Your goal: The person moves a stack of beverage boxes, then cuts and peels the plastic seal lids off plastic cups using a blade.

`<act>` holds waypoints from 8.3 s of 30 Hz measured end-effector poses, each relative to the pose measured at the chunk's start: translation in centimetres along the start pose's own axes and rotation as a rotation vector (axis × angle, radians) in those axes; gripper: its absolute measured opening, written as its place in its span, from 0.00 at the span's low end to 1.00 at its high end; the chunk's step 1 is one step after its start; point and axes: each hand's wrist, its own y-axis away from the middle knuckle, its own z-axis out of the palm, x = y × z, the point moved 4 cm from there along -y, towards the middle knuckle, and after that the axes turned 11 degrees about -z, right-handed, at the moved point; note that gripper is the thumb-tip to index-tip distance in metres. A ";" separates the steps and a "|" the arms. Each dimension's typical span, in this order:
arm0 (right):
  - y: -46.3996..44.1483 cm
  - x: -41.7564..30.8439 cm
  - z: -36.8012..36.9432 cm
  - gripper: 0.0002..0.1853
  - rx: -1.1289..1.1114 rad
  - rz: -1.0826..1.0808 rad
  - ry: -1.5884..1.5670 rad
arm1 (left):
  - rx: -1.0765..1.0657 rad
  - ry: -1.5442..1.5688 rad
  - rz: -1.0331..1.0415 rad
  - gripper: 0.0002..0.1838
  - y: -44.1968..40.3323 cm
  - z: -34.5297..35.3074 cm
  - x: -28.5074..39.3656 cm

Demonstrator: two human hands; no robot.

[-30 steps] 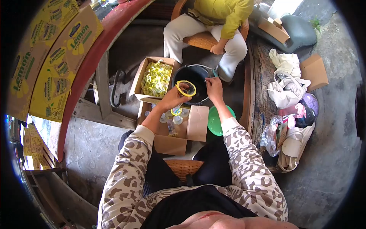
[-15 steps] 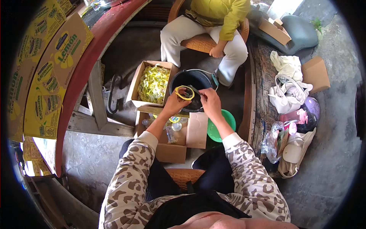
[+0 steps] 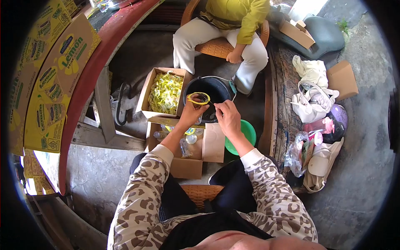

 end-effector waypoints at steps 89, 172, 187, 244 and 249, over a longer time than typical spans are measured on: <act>2.3 -2.6 0.1 0.12 -0.004 0.019 -0.022 | 0.123 -0.329 0.006 0.14 4.6 -2.3 4.0; 2.2 -2.3 0.9 0.13 -0.035 0.008 0.067 | 0.079 -0.271 0.186 0.10 5.7 -1.6 4.1; 3.1 0.3 -0.4 0.06 0.143 0.280 -0.184 | 0.043 -0.226 0.171 0.12 7.1 -0.7 5.1; 4.2 -4.5 -1.4 0.10 -0.023 0.095 -0.073 | 0.087 -0.079 0.020 0.10 9.2 -1.7 4.6; 4.2 -4.7 -1.3 0.10 -0.044 0.088 -0.019 | 0.080 -0.108 0.015 0.11 9.6 -1.5 4.7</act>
